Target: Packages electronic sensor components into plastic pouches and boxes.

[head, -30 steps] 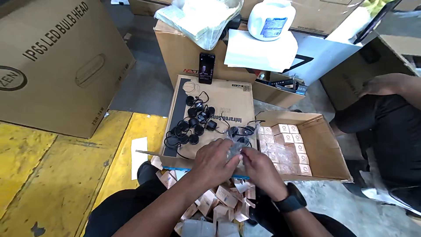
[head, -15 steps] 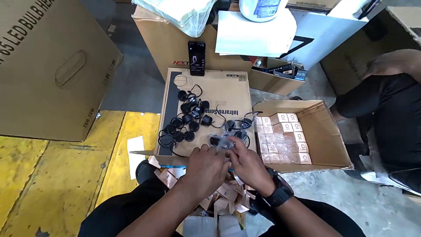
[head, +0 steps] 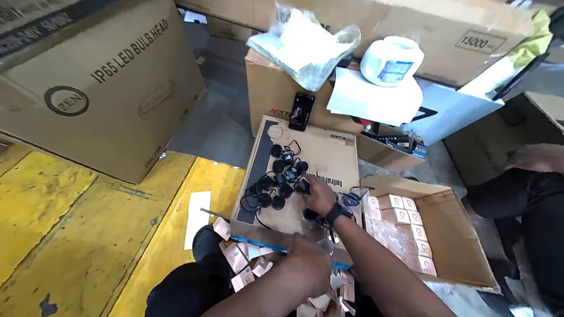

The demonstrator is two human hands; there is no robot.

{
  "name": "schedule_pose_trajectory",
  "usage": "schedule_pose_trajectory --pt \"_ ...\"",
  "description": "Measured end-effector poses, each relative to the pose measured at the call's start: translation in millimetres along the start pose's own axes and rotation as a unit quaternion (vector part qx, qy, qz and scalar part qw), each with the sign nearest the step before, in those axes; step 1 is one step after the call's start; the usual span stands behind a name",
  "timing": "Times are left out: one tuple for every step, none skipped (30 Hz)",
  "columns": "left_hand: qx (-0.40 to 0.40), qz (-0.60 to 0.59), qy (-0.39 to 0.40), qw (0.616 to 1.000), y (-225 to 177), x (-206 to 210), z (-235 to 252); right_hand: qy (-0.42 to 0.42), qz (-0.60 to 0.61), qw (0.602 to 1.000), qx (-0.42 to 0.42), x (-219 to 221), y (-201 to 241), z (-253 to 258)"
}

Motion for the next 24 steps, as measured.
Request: schedule_pose_trajectory --pt "0.0 0.003 -0.005 1.0 1 -2 1 0.025 -0.012 1.0 0.004 8 2 13" --pt "0.002 0.004 -0.01 1.0 2 -4 1 0.048 -0.021 0.999 0.007 14 3 21" --pt "0.004 0.005 -0.012 1.0 3 -5 2 0.063 -0.032 0.997 0.009 17 4 25" --pt "0.006 0.007 -0.015 1.0 4 -7 3 0.068 -0.044 0.997 0.01 17 3 26" --pt "0.006 0.009 -0.017 1.0 5 -8 4 0.068 -0.054 0.996 0.009 13 3 26" --pt "0.005 0.008 -0.019 1.0 6 -9 3 0.064 -0.059 0.996 0.01 5 3 22" --pt "0.002 0.006 -0.021 1.0 7 -9 3 0.048 -0.055 0.997 0.012 -9 2 16" --pt "0.0 0.002 -0.023 1.0 6 -10 2 0.012 -0.036 0.999 0.012 -28 2 7" --pt "-0.001 -0.004 -0.029 1.0 6 -13 0 -0.043 0.0 0.999 0.005 -51 0 -4" --pt "0.001 -0.01 -0.04 0.999 7 -16 -1 -0.108 0.059 0.992 -0.014 -76 -1 -17" --pt "0.006 -0.015 -0.058 0.998 7 -19 -2 -0.17 0.136 0.975 -0.042 -101 -4 -32" --pt "0.012 -0.022 -0.074 0.997 6 -21 -3 -0.217 0.227 0.947 -0.071 -123 -10 -50" --pt "0.019 -0.029 -0.089 0.995 6 -24 -4 -0.246 0.326 0.908 -0.092 -142 -16 -70" --pt "0.025 -0.035 -0.102 0.994 7 -27 -4 -0.256 0.422 0.864 -0.101 -155 -24 -91" --pt "0.029 -0.037 -0.117 0.992 8 -30 -4 -0.245 0.506 0.819 -0.114 -162 -32 -110" --pt "0.032 -0.039 -0.13 0.99 9 -33 -4 -0.227 0.576 0.774 -0.129 -163 -37 -130" --pt "0.033 -0.04 -0.146 0.988 10 -35 -4 -0.21 0.629 0.735 -0.141 -161 -42 -150" --pt "0.035 -0.045 -0.167 0.984 11 -39 -4 -0.196 0.671 0.699 -0.148 -154 -48 -168" --pt "0.036 -0.051 -0.192 0.979 12 -42 -4 -0.181 0.707 0.667 -0.152 -145 -52 -181" --pt "0.035 -0.055 -0.22 0.973 15 -47 -4 -0.162 0.736 0.639 -0.155 -136 -53 -189" --pt "0.03 -0.058 -0.247 0.967 18 -51 -4 -0.138 0.758 0.618 -0.156 -127 -50 -190" --pt "0.021 -0.059 -0.267 0.962 21 -54 -4 -0.117 0.777 0.6 -0.147 -119 -46 -190" --pt "0.011 -0.06 -0.28 0.958 24 -55 -3 -0.093 0.788 0.594 -0.133 -110 -40 -191" --pt "0.004 -0.063 -0.292 0.954 26 -57 -2 -0.071 0.79 0.598 -0.116 -102 -34 -191"
Point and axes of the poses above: each hand's wrist, its own z-axis towards the middle knuckle, its own x-axis out of the palm, y = z × x, the point moved 9 cm from there along z, towards the middle knuckle, and after that the axes turned 8 degrees about -x, right-handed, at the moved point
